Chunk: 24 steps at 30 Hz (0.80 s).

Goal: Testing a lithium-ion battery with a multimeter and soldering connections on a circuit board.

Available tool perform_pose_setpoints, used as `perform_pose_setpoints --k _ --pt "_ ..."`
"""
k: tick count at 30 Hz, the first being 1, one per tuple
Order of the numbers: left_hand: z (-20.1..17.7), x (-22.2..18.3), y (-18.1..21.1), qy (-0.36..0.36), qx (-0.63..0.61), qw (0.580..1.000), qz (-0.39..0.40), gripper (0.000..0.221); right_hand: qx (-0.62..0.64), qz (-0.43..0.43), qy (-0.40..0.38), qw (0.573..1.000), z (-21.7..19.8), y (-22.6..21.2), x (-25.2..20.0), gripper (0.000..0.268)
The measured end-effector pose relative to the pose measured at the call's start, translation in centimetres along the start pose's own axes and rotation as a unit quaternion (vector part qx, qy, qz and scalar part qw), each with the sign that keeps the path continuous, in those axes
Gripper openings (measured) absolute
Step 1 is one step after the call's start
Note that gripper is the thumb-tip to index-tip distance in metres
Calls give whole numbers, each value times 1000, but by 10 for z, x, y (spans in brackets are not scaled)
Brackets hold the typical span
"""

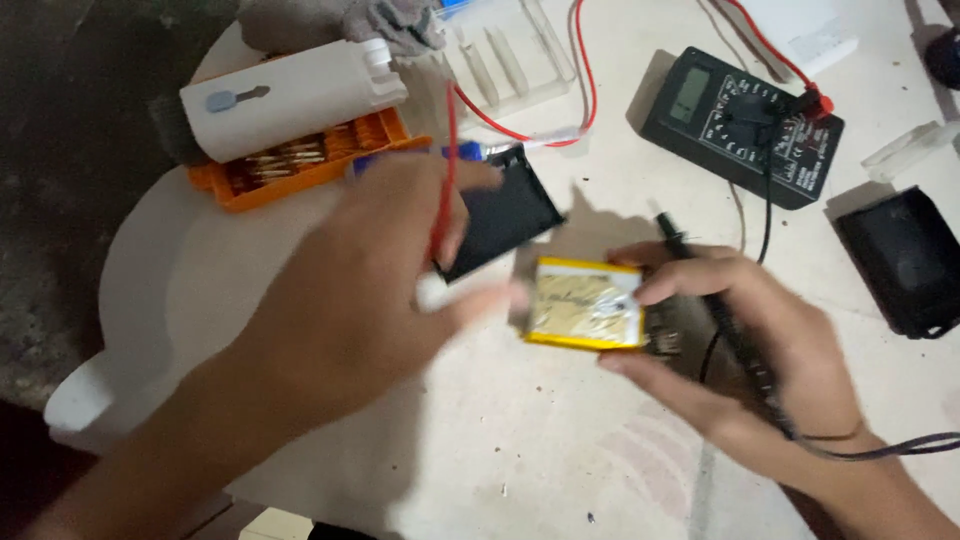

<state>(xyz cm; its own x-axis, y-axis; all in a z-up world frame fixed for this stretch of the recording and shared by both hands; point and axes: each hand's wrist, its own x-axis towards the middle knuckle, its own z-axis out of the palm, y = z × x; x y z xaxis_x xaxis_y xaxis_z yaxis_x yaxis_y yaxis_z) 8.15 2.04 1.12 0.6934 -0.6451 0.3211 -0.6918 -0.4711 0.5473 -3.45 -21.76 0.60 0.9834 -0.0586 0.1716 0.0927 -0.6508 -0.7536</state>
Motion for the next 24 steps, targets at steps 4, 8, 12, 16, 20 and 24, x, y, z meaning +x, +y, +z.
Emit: perform_pose_setpoints --k 4,8,12,16,20,24 --pt "11 -1 12 -167 -90 980 -55 66 14 -16 -35 999 5 0 3 48" --pt "19 10 2 -150 -48 983 91 47 113 65 -61 990 -8 -11 12 52" --pt "14 23 -3 -145 -66 979 130 48 237 153 97 954 -13 -15 21 38" --pt "17 31 -4 -150 -9 981 122 45 308 170 57 934 -28 10 28 77" --pt "17 34 -4 -137 -24 984 107 46 326 325 88 883 -31 -9 39 96" --pt "7 28 -3 -151 4 985 86 58 318 346 106 876 -29 -22 44 104"
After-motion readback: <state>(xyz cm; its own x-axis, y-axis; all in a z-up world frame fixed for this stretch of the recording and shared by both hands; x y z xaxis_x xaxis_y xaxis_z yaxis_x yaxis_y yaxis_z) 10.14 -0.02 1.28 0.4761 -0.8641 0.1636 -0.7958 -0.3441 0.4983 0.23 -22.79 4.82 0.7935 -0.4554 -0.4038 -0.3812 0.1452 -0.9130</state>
